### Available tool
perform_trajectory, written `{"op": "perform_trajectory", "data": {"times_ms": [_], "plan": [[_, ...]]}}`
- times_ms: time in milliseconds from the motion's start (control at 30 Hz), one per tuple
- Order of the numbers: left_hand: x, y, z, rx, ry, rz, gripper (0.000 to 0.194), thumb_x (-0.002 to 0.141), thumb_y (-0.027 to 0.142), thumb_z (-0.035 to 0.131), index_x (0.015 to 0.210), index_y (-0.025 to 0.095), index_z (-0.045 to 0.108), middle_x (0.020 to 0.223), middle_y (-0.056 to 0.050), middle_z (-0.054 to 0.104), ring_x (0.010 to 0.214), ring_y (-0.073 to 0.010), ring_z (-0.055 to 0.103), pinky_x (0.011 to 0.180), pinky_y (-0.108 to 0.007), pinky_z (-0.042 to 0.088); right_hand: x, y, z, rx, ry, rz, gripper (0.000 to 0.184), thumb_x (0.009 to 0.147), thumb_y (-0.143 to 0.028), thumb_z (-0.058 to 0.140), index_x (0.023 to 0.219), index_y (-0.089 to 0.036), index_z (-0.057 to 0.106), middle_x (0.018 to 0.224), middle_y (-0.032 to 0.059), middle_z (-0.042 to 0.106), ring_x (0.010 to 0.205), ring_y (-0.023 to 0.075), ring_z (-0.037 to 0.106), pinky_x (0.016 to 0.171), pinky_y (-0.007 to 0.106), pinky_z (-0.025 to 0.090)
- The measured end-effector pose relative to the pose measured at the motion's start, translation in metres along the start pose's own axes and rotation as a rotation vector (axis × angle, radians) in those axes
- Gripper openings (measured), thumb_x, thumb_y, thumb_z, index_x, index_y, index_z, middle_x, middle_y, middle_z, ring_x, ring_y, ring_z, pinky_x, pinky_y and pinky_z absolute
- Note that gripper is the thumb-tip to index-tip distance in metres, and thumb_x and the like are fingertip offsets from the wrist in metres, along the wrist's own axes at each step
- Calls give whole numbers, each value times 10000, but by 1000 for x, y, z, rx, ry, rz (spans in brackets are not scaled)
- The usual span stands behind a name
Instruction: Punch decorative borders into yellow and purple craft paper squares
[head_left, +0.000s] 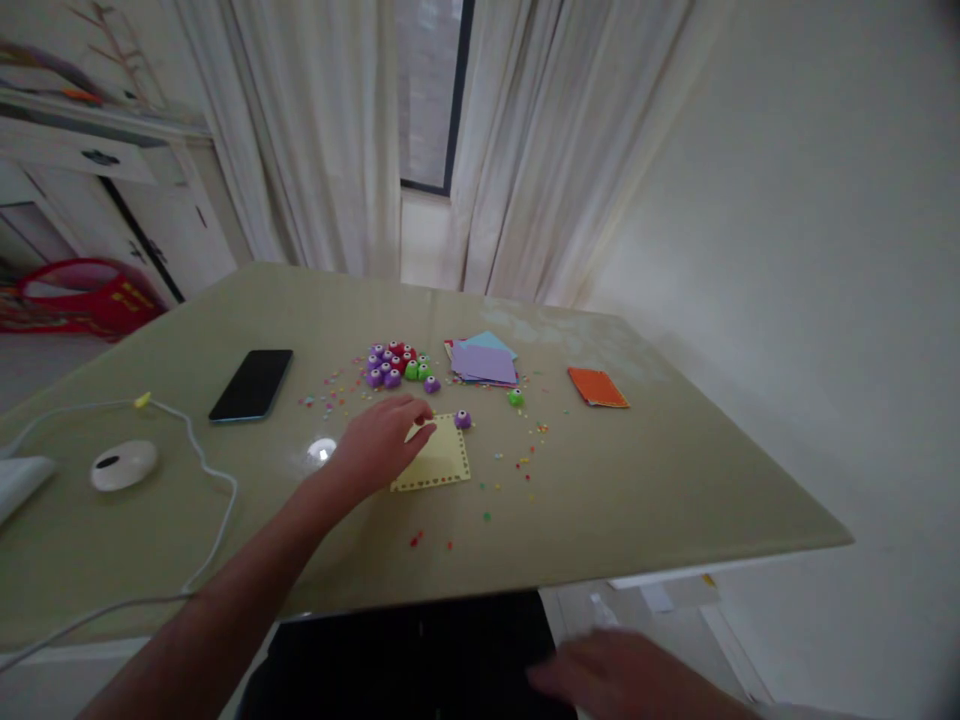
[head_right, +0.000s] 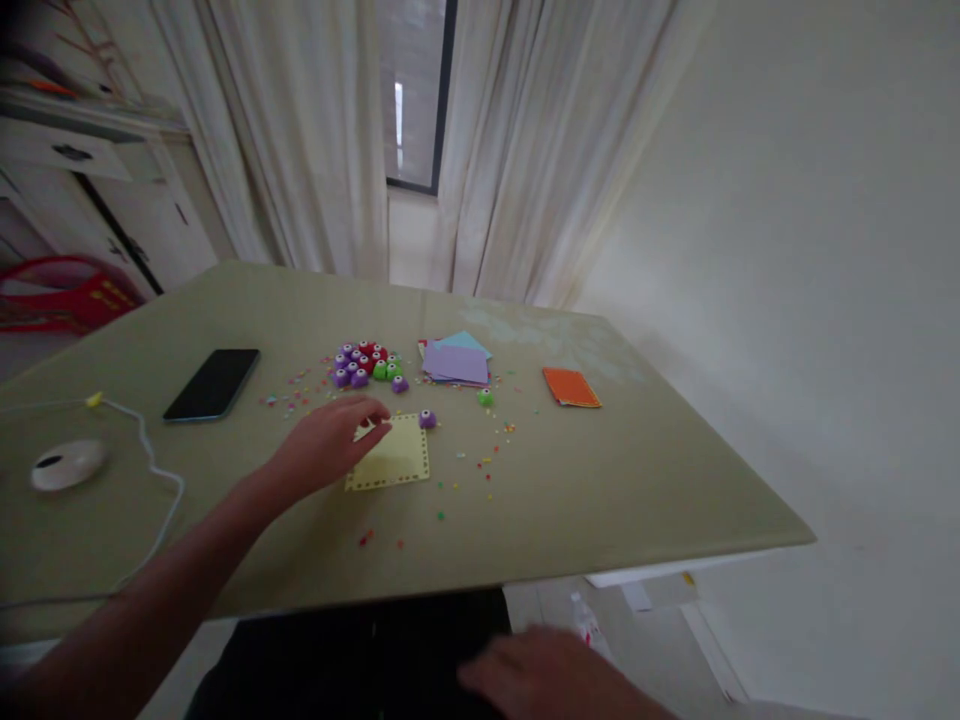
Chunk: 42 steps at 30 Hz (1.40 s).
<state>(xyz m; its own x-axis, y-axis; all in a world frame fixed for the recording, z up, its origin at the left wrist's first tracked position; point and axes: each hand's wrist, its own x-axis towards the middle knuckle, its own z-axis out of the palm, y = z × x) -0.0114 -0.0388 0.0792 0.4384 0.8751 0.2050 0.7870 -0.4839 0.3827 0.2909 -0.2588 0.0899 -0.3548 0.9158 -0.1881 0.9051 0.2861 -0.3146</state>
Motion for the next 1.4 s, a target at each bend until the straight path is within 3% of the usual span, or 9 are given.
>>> {"op": "perform_trajectory", "data": {"times_ms": [67,200,333,633,867,1033,1200,1300,1400], "plan": [[22,-13,10,42,-5,-38,267,1030,326,551,1074,150,747,1124,-171,769,1064,-344,719,953,-475,542,60,4,-17,49,49,-141,264,1043,-430,655,1283,-424,767,1221,72,780,1146,265,745,975,417,624],[41,-35,30,68,-34,-46,297,1067,305,488,976,164,734,1003,-141,755,971,-310,722,911,-448,552,192,7,-35,176,421,-379,277,1073,-266,616,1325,-215,721,1244,129,756,1189,268,696,1069,434,552],[33,-55,49,22,-78,43,245,1074,374,573,1136,194,727,1162,-104,722,1123,-264,687,1005,-389,536,261,31,-18,159,345,-355,178,999,-185,723,1173,-193,758,1232,115,745,1190,263,671,1073,425,530],[15,-62,52,-10,-66,12,300,1019,447,684,1229,233,703,1256,-130,686,1187,-351,623,1055,-541,514,261,77,1,283,530,-77,213,1041,-173,596,1180,-221,751,1203,116,718,1113,266,704,1024,444,579],[5,-60,55,-196,-170,-124,364,940,505,725,1182,235,692,1191,-108,737,1100,-327,690,981,-458,547,259,66,3,314,606,-107,298,1040,-217,606,1317,-236,715,1395,151,643,1256,289,656,1104,474,554],[13,-53,48,-386,-162,-149,292,970,509,635,1003,238,739,1002,-64,783,938,-292,724,853,-394,550,254,46,3,613,435,-99,341,1052,-363,648,1350,-205,694,1167,112,740,963,221,692,847,357,584],[19,-32,39,-682,-85,-259,346,904,540,740,1088,248,751,1008,-33,807,875,-258,753,758,-341,592,252,35,3,908,254,-15,316,971,-514,738,983,-199,752,812,16,695,714,162,597,623,274,459],[20,-28,39,-931,10,-418,573,843,553,817,1305,244,681,1114,-72,815,888,-278,787,711,-370,650,255,32,1,1055,322,22,371,916,-562,774,855,-203,705,725,-14,615,643,138,519,579,265,401],[21,-29,37,-1123,42,-548,587,820,583,838,1251,206,709,1022,-83,832,776,-264,793,631,-359,654,260,32,1,1181,403,68,418,852,-600,818,812,-210,672,712,-23,577,631,133,503,571,260,403]]}}
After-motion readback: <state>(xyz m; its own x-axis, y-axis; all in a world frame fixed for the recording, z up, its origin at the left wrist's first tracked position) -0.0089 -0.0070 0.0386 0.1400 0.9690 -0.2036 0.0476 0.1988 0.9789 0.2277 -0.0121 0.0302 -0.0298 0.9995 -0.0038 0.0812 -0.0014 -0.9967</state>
